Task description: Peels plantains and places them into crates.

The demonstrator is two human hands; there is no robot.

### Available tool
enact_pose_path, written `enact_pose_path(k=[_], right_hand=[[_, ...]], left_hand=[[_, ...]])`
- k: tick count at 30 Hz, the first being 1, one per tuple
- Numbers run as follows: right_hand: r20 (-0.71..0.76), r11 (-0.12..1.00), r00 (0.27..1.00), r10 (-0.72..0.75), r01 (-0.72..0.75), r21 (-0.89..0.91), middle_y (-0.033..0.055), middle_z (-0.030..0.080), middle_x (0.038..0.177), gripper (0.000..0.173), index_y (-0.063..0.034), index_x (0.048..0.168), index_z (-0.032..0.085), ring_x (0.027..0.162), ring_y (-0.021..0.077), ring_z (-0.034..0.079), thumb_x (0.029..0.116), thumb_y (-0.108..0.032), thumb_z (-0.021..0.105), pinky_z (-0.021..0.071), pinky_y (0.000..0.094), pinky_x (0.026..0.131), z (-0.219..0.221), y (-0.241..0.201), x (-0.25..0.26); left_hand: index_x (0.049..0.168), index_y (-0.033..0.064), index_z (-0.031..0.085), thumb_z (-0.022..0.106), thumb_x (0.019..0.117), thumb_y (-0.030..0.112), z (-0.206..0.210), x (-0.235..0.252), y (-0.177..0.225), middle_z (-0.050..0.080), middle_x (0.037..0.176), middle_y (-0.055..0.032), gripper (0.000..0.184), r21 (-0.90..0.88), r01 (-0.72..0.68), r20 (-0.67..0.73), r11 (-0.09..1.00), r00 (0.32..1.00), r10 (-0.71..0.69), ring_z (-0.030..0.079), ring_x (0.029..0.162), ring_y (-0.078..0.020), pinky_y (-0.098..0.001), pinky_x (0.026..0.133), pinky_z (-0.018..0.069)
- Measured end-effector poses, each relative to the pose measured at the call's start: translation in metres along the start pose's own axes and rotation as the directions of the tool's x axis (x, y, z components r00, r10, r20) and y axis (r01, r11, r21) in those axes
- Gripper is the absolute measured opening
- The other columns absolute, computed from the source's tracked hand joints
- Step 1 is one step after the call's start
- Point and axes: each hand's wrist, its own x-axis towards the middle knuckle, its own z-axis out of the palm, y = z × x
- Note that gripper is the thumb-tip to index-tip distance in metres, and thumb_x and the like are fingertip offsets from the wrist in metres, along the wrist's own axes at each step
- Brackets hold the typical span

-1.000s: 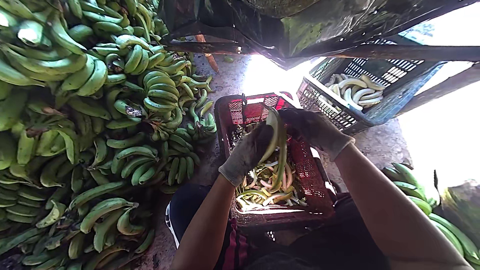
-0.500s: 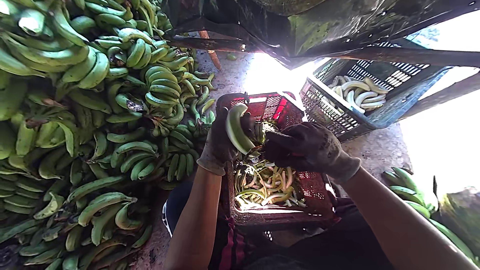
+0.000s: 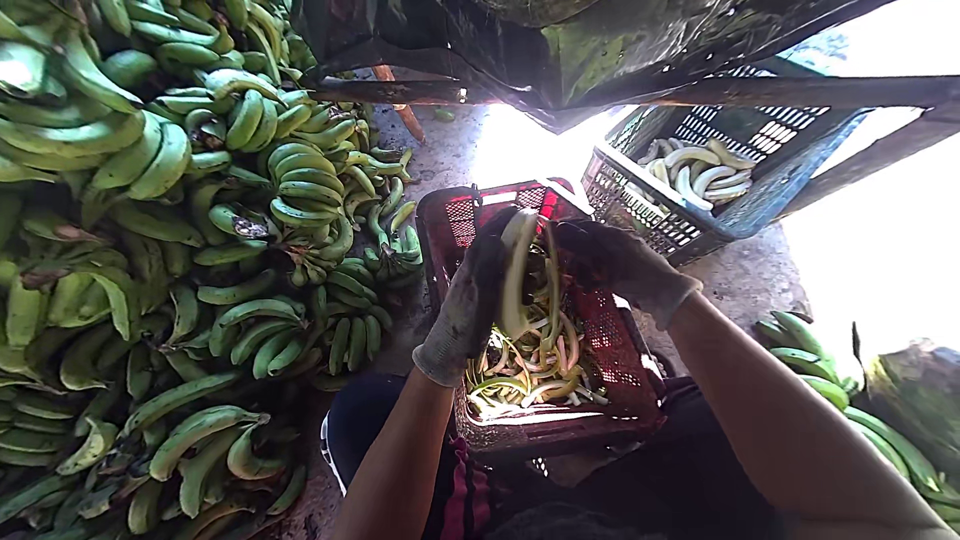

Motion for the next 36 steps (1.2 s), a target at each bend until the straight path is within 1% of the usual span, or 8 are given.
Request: enact_pose_path(k=[2,6,9,20,24,30,34,36], right_hand=[[0.054,0.996,0.998,0.041,-0.045,0.074,0.0077,0.070,0.096,0.045,-0.0256,0.134,0.064,0.076,0.0206,0.066,0.1063,-0.054,0.043,0.0556,0.0471,0.070,-0.004,0.007,0.003],[0.117,0.795,0.822,-0.558,0.569,-0.211,-0.0003,0.072,0.119,0.047,-0.0252,0.143,0.061,0.107,0.0128,0.068,0.0992,-0.041,0.061,0.0567,0.0413,0.094,-0.007,0.013,-0.016],[0.166,0.533,0.631,-0.758,0.746,-0.399,0.0034,0.070,0.094,0.057,-0.0314,0.142,0.062,0.083,0.0180,0.067,0.0926,-0.059,0.058,0.0565,0.0403,0.071,0.000,0.013,-0.025],[-0.156,0.876,0.883,-0.443,0.389,-0.283,0.0094,0.070,0.122,0.044,-0.0262,0.144,0.059,0.114,0.0260,0.066,0.1011,-0.031,0.061,0.0524,0.0523,0.099,-0.015,0.015,0.010],[-0.180,0.937,0.963,-0.200,0.242,0.253,-0.0001,0.067,0.104,0.040,-0.0164,0.138,0.056,0.081,0.0068,0.064,0.0999,-0.028,0.065,0.0576,0.0277,0.067,-0.021,0.020,0.012],[-0.096,0.953,0.969,-0.229,0.203,-0.224,0.0138,0.073,0.100,0.071,-0.0274,0.152,0.045,0.087,0.0323,0.071,0.0892,-0.039,0.076,0.0561,0.0611,0.076,0.044,0.010,0.006],[-0.213,0.940,0.927,-0.307,0.262,-0.217,0.0091,0.069,0.112,0.061,-0.0206,0.152,0.044,0.090,0.0214,0.069,0.0966,-0.033,0.067,0.0593,0.0493,0.077,-0.014,0.038,0.018],[-0.398,0.901,0.863,-0.310,0.134,-0.412,0.0261,0.066,0.122,0.056,-0.0105,0.153,0.044,0.103,0.0443,0.067,0.1024,-0.029,0.061,0.0518,0.0687,0.083,-0.065,0.042,0.014]], left_hand=[[0.138,0.0248,0.057,0.035,0.1080,0.049,-0.008,0.006,-0.005,0.070,0.104,-0.0056,0.045,-0.241,0.074,-0.026,0.968,0.996,-0.083,0.068,0.079,-0.0142,-0.0297,0.065,0.0589],[0.124,0.0219,0.063,0.036,0.1026,0.064,-0.041,0.014,-0.011,0.068,0.096,-0.0019,0.054,-0.463,0.101,-0.070,0.881,0.986,-0.150,0.065,0.072,-0.0101,-0.0258,0.059,0.0562],[0.122,0.0230,0.061,0.038,0.1027,0.062,-0.040,0.012,-0.008,0.066,0.096,0.0000,0.050,-0.524,0.149,-0.036,0.839,0.980,-0.197,0.064,0.070,-0.0083,-0.0237,0.058,0.0556],[0.150,0.0328,0.048,0.035,0.1080,0.051,-0.015,0.002,-0.008,0.065,0.128,0.0000,0.048,0.070,-0.061,-0.023,0.996,0.998,0.063,0.065,0.100,-0.0107,-0.0286,0.078,0.0575],[0.151,0.0306,0.045,0.038,0.1087,0.045,-0.012,0.010,-0.024,0.066,0.124,-0.0029,0.046,-0.030,0.006,-0.162,1.000,0.987,-0.011,0.067,0.097,-0.0141,-0.0330,0.079,0.0586],[0.149,0.0140,0.046,0.038,0.1102,0.038,0.020,0.025,-0.056,0.064,0.124,-0.0109,0.046,0.116,0.168,-0.023,0.979,0.986,-0.166,0.065,0.107,-0.0177,-0.0410,0.093,0.0565],[0.143,0.0183,0.057,0.042,0.1097,0.038,-0.019,0.032,0.007,0.068,0.109,-0.0074,0.041,0.451,0.153,0.032,0.879,0.982,-0.187,0.062,0.085,-0.0138,-0.0358,0.075,0.0532],[0.140,0.0190,0.059,0.045,0.1092,0.036,-0.069,0.050,0.026,0.068,0.113,-0.0094,0.038,0.655,0.169,-0.091,0.736,0.985,-0.146,0.065,0.093,-0.0199,-0.0437,0.080,0.0543]])
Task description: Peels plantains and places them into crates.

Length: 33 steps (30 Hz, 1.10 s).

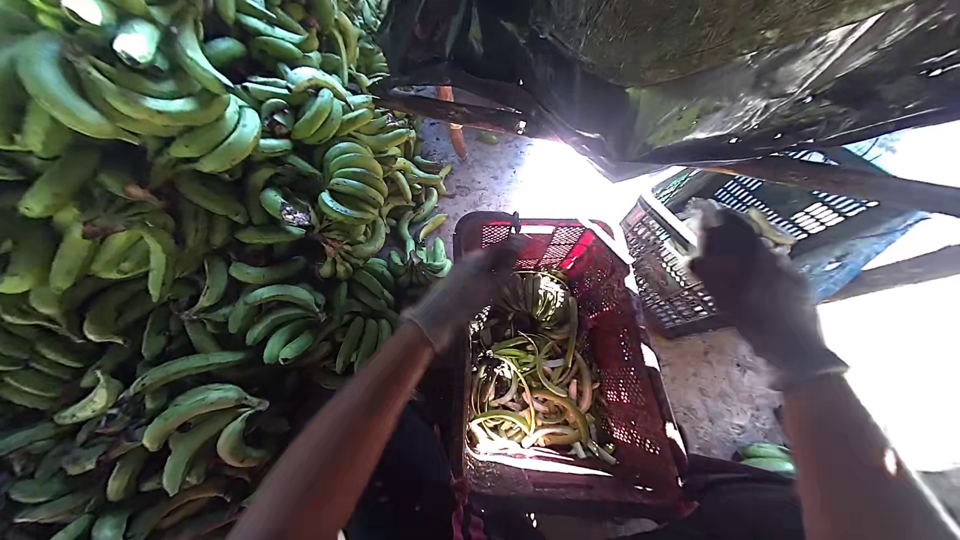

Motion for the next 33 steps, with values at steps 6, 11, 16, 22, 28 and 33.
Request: enact_pose_path(k=[6,11,16,22,28,33], right_hand=[[-0.076,0.962,0.963,0.258,-0.263,-0.068,0.0277,0.057,0.134,0.054,-0.0090,0.148,0.046,0.117,0.0466,0.059,0.1006,-0.030,0.059,0.0472,0.0696,0.094,-0.022,0.008,-0.001],[0.047,0.990,0.998,-0.033,0.039,-0.135,0.0109,0.068,0.127,0.048,-0.0118,0.141,0.059,0.109,0.0233,0.068,0.1024,-0.040,0.052,0.0571,0.0472,0.093,0.016,-0.021,0.002],[0.057,0.986,0.993,-0.099,0.106,-0.131,0.0034,0.068,0.129,0.044,-0.0179,0.137,0.064,0.113,0.0139,0.066,0.1021,-0.043,0.053,0.0567,0.0370,0.094,0.040,-0.013,0.010],[0.148,0.993,0.989,-0.022,0.038,-0.108,0.0015,0.068,0.129,0.042,-0.0224,0.139,0.063,0.113,0.0134,0.067,0.1025,-0.042,0.055,0.0568,0.0378,0.094,0.049,-0.018,0.009],[0.296,0.989,0.945,-0.139,0.147,-0.004,0.0038,0.065,0.137,0.050,-0.0200,0.144,0.058,0.123,0.0191,0.063,0.0961,-0.030,0.065,0.0520,0.0448,0.102,0.044,-0.042,-0.008],[0.231,0.947,0.919,-0.319,0.298,0.122,0.0001,0.057,0.148,0.055,-0.0251,0.146,0.057,0.140,0.0212,0.049,0.0934,-0.034,0.070,0.0400,0.0485,0.116,0.062,-0.065,-0.026]], left_hand=[[0.143,0.0012,0.050,0.047,0.1070,0.023,-0.057,0.113,-0.131,0.060,0.130,-0.0294,0.042,0.519,0.305,-0.155,0.799,0.952,-0.263,0.059,0.120,-0.0472,-0.0666,0.099,0.0455],[0.145,-0.0016,0.048,0.060,0.0994,0.022,0.007,0.186,-0.227,0.052,0.144,-0.0281,0.053,0.587,0.357,-0.061,0.726,0.914,-0.400,0.052,0.131,-0.0467,-0.0656,0.105,0.0429],[0.143,-0.0028,0.052,0.052,0.1057,0.025,0.052,0.189,-0.261,0.052,0.144,-0.0264,0.047,0.440,0.576,-0.262,0.689,0.816,-0.515,0.047,0.138,-0.0416,-0.0611,0.115,0.0302],[0.154,0.0027,0.039,0.041,0.1098,0.033,0.032,0.189,-0.215,0.042,0.156,-0.0203,0.054,0.580,0.635,-0.087,0.510,0.671,-0.736,0.038,0.146,-0.0362,-0.0545,0.118,0.0280],[0.133,-0.0090,0.054,0.060,0.1012,0.041,-0.040,0.168,-0.301,0.057,0.130,-0.0353,0.060,0.454,0.466,-0.186,0.759,0.883,-0.431,0.055,0.124,-0.0511,-0.0693,0.102,0.0423],[0.153,0.0041,0.036,0.071,0.0897,0.034,-0.084,0.085,-0.164,0.051,0.145,-0.0214,0.078,0.056,0.158,-0.314,0.986,0.940,-0.132,0.054,0.130,-0.0304,-0.0493,0.107,0.0471]])
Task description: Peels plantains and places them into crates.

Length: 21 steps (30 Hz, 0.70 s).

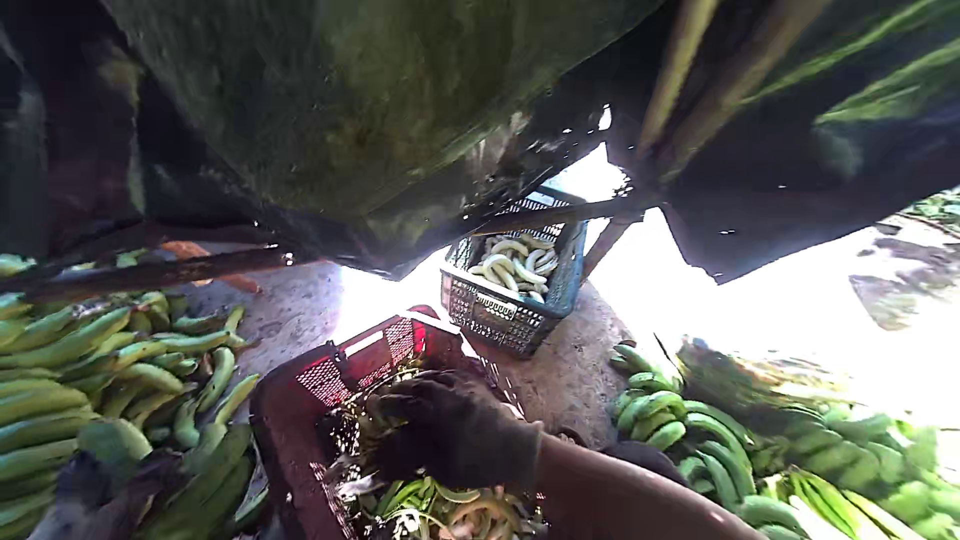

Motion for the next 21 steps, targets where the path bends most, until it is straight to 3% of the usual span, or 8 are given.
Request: enact_pose_path(k=[4,6,9,12,14,17,20,21], right_hand=[[-0.090,0.958,0.985,-0.145,0.163,0.234,0.0025,0.054,0.152,0.051,-0.0198,0.141,0.062,0.148,0.0253,0.040,0.0915,-0.025,0.073,0.0330,0.0523,0.121,0.005,-0.042,0.004],[-0.151,0.933,0.955,-0.257,0.285,0.221,0.0042,0.051,0.154,0.054,-0.0186,0.142,0.061,0.149,0.0272,0.038,0.0910,-0.028,0.073,0.0332,0.0512,0.121,0.009,-0.057,0.003],[-0.196,0.899,0.909,-0.368,0.402,0.177,0.0030,0.046,0.159,0.061,-0.0191,0.146,0.058,0.152,0.0275,0.033,0.0896,-0.038,0.071,0.0304,0.0502,0.124,0.019,-0.067,-0.001],[-0.226,0.857,0.867,-0.445,0.485,0.172,0.0049,0.055,0.151,0.051,-0.0161,0.137,0.064,0.146,0.0269,0.043,0.0918,-0.039,0.065,0.0324,0.0506,0.123,0.025,-0.063,-0.008],[-0.253,0.853,0.859,-0.445,0.492,0.171,0.0043,0.064,0.140,0.042,-0.0142,0.130,0.069,0.140,0.0230,0.051,0.0957,-0.039,0.063,0.0330,0.0474,0.123,0.030,-0.050,-0.013],[-0.208,0.881,0.913,-0.350,0.397,0.259,0.0039,0.067,0.135,0.035,-0.0139,0.127,0.070,0.135,0.0193,0.055,0.1022,-0.036,0.058,0.0395,0.0443,0.120,0.040,-0.028,-0.024],[0.112,0.933,0.994,-0.009,-0.032,0.359,0.0065,0.066,0.134,0.039,-0.0148,0.138,0.064,0.125,0.0168,0.061,0.1054,-0.033,0.052,0.0480,0.0399,0.109,0.039,-0.017,-0.035],[0.203,0.877,0.976,0.083,-0.168,0.451,0.0076,0.064,0.135,0.042,-0.0120,0.142,0.059,0.124,0.0165,0.061,0.1043,-0.030,0.054,0.0483,0.0387,0.108,0.038,-0.017,-0.034]], left_hand=[[0.160,0.0048,0.020,0.070,0.0896,0.032,-0.014,-0.088,0.113,0.045,0.151,-0.0229,0.091,-0.079,-0.133,-0.106,0.988,0.987,0.124,0.054,0.130,-0.0273,-0.0451,0.106,0.0481],[0.159,0.0100,0.025,0.069,0.0919,0.040,-0.013,-0.119,0.144,0.052,0.143,-0.0211,0.086,-0.049,-0.167,-0.157,0.985,0.975,0.157,0.063,0.116,-0.0257,-0.0484,0.095,0.0555],[0.157,0.0175,0.034,0.065,0.0938,0.049,0.002,-0.158,0.179,0.062,0.133,-0.0182,0.077,0.009,-0.161,-0.189,0.987,0.969,0.159,0.066,0.110,-0.0296,-0.0580,0.091,0.0543],[0.153,0.0119,0.040,0.066,0.0947,0.034,0.028,-0.176,0.195,0.067,0.117,-0.0052,0.067,-0.322,-0.172,-0.186,0.931,0.976,0.116,0.067,0.094,-0.0084,-0.0320,0.081,0.0582],[0.146,0.0056,0.044,0.059,0.0994,0.026,0.046,-0.172,0.184,0.068,0.103,-0.0048,0.053,-0.665,-0.157,-0.183,0.730,0.982,0.044,0.067,0.081,-0.0086,-0.0272,0.070,0.0593],[0.118,0.0058,0.058,0.054,0.1009,0.039,0.057,-0.159,0.154,0.066,0.082,-0.0072,0.038,-0.928,-0.211,-0.182,0.306,0.976,0.121,0.065,0.065,-0.0160,-0.0329,0.058,0.0584],[0.110,0.0128,0.066,0.050,0.1013,0.047,0.031,-0.138,0.146,0.066,0.086,-0.0017,0.038,-0.954,-0.202,-0.283,-0.220,0.846,0.451,0.066,0.071,-0.0134,-0.0307,0.060,0.0587],[0.113,0.0124,0.063,0.047,0.1019,0.051,0.029,-0.137,0.153,0.065,0.090,-0.0027,0.043,-0.939,-0.174,-0.304,-0.297,0.823,0.479,0.066,0.075,-0.0152,-0.0325,0.063,0.0588]])
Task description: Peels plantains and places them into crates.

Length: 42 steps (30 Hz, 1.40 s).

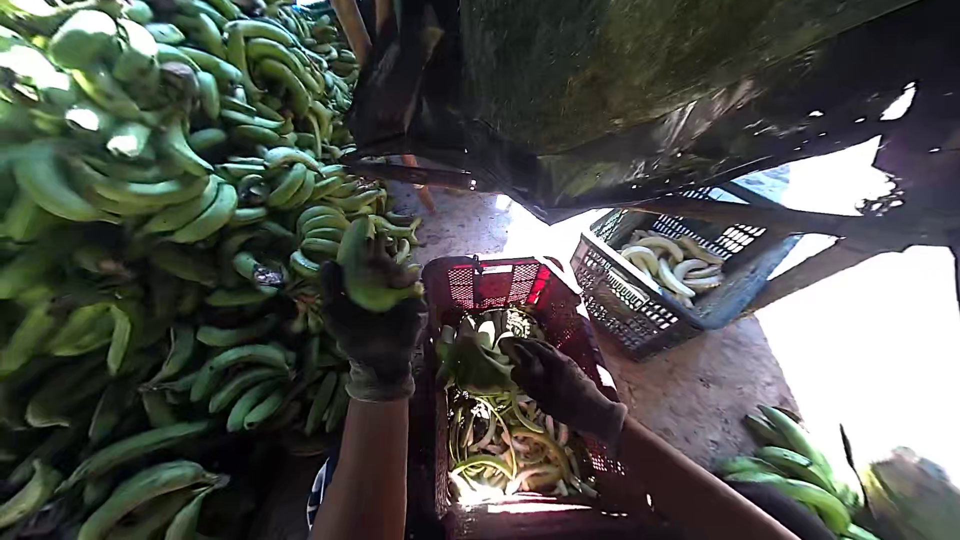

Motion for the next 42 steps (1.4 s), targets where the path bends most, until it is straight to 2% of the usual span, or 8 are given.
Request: enact_pose_path(k=[6,9,16,22,25,29,33,42], right_hand=[[0.005,0.304,0.992,-0.124,0.034,0.952,0.0231,0.060,0.138,0.051,-0.0006,0.148,0.045,0.124,0.0372,0.062,0.1035,-0.025,0.055,0.0516,0.0543,0.106,0.001,-0.023,0.009],[-0.162,0.459,0.983,-0.090,0.185,0.869,0.0172,0.063,0.135,0.043,-0.0114,0.144,0.052,0.114,0.0323,0.068,0.1043,-0.027,0.053,0.0616,0.0462,0.086,-0.023,-0.027,0.015],[-0.271,0.863,0.959,-0.081,0.204,0.463,0.0068,0.069,0.121,0.042,-0.0078,0.139,0.058,0.099,0.0149,0.069,0.0976,-0.009,0.063,0.0608,0.0351,0.088,-0.033,-0.039,0.020],[-0.202,0.988,0.974,0.100,-0.073,0.135,0.0011,0.073,0.094,0.041,-0.0197,0.138,0.059,0.071,0.0100,0.069,0.0988,-0.031,0.066,0.0612,0.0316,0.065,-0.035,-0.057,0.006],[-0.171,0.985,0.983,0.058,-0.085,-0.150,0.0018,0.072,0.096,0.038,-0.0150,0.133,0.062,0.083,0.0115,0.069,0.1023,-0.038,0.059,0.0601,0.0348,0.077,-0.040,-0.049,0.001],[0.252,0.800,0.800,0.545,-0.407,-0.441,0.0196,0.068,0.116,0.056,-0.0133,0.137,0.057,0.108,0.0367,0.066,0.1077,-0.056,0.034,0.0492,0.0615,0.093,-0.041,-0.019,0.017],[0.098,0.984,0.979,0.177,-0.173,-0.046,0.0006,0.068,0.128,0.045,-0.0267,0.147,0.055,0.111,0.0105,0.066,0.1057,-0.045,0.051,0.0546,0.0384,0.097,-0.048,-0.027,0.009],[0.011,0.805,0.910,-0.415,0.373,-0.461,0.0046,0.069,0.106,0.053,-0.0402,0.144,0.058,0.094,0.0158,0.067,0.0931,-0.056,0.063,0.0581,0.0395,0.079,-0.032,-0.021,-0.002]], left_hand=[[0.152,0.0213,0.040,0.057,0.0988,0.048,0.024,-0.043,-0.062,0.062,0.134,-0.0014,0.061,0.620,0.268,-0.235,0.737,0.960,-0.151,0.063,0.114,-0.0121,-0.0326,0.093,0.0551],[0.155,0.0230,0.039,0.067,0.0974,0.034,0.031,-0.047,-0.052,0.059,0.138,0.0006,0.065,0.847,0.172,-0.079,0.504,0.977,-0.201,0.061,0.119,-0.0123,-0.0336,0.098,0.0553],[0.149,0.0168,0.044,0.073,0.0943,0.022,0.037,-0.050,-0.040,0.067,0.123,-0.0068,0.062,0.721,0.396,-0.334,0.569,0.918,-0.214,0.070,0.102,-0.0204,-0.0370,0.084,0.0634],[0.131,0.0182,0.059,0.076,0.0880,0.035,0.014,-0.039,-0.035,0.069,0.105,0.0014,0.049,0.967,0.254,-0.249,0.030,0.962,-0.114,0.067,0.092,-0.0073,-0.0329,0.080,0.0585],[0.135,0.0184,0.057,0.076,0.0877,0.033,0.013,-0.043,-0.030,0.069,0.114,0.0010,0.053,0.958,0.250,-0.223,0.139,0.958,-0.180,0.067,0.099,-0.0088,-0.0323,0.083,0.0594],[0.146,0.0216,0.049,0.074,0.0927,0.029,0.014,-0.043,-0.017,0.068,0.123,-0.0043,0.060,0.792,0.359,-0.211,0.494,0.920,-0.330,0.068,0.104,-0.0174,-0.0341,0.086,0.0595],[0.151,0.0353,0.041,0.053,0.1017,0.042,-0.007,-0.044,-0.015,0.069,0.109,-0.0026,0.051,0.697,0.470,-0.303,0.542,0.878,-0.372,0.067,0.083,-0.0118,-0.0280,0.067,0.0574],[0.131,0.0239,0.063,0.040,0.1048,0.057,-0.008,-0.048,-0.023,0.070,0.102,-0.0008,0.048,0.709,0.524,-0.369,0.472,0.846,-0.386,0.066,0.079,-0.0089,-0.0272,0.067,0.0561]])
